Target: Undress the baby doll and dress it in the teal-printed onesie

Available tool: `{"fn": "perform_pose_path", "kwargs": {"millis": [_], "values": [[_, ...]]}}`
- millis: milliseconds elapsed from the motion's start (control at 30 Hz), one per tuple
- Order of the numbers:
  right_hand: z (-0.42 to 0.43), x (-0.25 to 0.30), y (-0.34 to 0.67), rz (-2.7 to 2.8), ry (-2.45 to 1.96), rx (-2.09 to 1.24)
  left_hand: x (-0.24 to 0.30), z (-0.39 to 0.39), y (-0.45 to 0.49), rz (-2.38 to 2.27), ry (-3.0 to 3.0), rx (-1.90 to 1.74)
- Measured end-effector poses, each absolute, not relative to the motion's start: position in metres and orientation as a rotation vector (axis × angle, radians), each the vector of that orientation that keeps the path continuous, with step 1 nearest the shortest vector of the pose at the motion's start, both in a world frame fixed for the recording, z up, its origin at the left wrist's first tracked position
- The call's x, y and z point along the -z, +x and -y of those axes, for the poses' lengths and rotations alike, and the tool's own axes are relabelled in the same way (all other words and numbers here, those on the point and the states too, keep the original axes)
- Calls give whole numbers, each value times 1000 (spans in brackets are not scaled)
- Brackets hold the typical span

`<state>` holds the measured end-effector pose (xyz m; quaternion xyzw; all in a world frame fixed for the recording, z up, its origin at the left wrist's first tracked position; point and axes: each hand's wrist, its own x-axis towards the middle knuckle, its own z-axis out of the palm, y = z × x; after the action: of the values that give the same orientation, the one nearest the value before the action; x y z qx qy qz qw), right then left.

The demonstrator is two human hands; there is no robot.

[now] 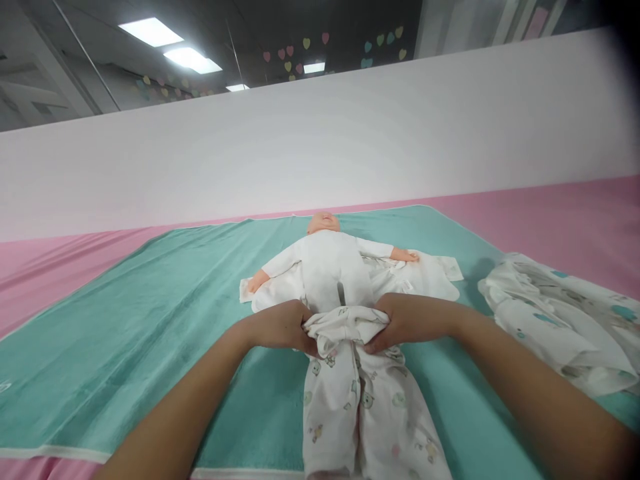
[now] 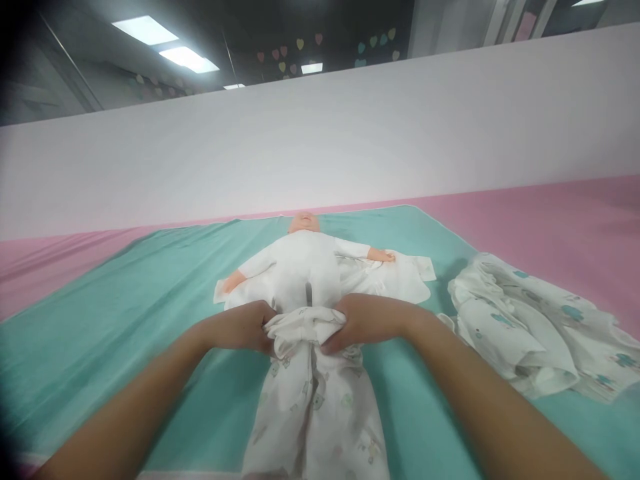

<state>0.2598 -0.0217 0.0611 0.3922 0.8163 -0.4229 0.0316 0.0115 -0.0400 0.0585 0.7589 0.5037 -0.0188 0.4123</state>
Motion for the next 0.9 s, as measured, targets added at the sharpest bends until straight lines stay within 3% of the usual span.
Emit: {"fn": "perform_pose_path", "kwargs": {"millis": [900], "values": [[21,-59,260,-2507,1220,1293,-59,40,12,-1276,1921,54]]}}
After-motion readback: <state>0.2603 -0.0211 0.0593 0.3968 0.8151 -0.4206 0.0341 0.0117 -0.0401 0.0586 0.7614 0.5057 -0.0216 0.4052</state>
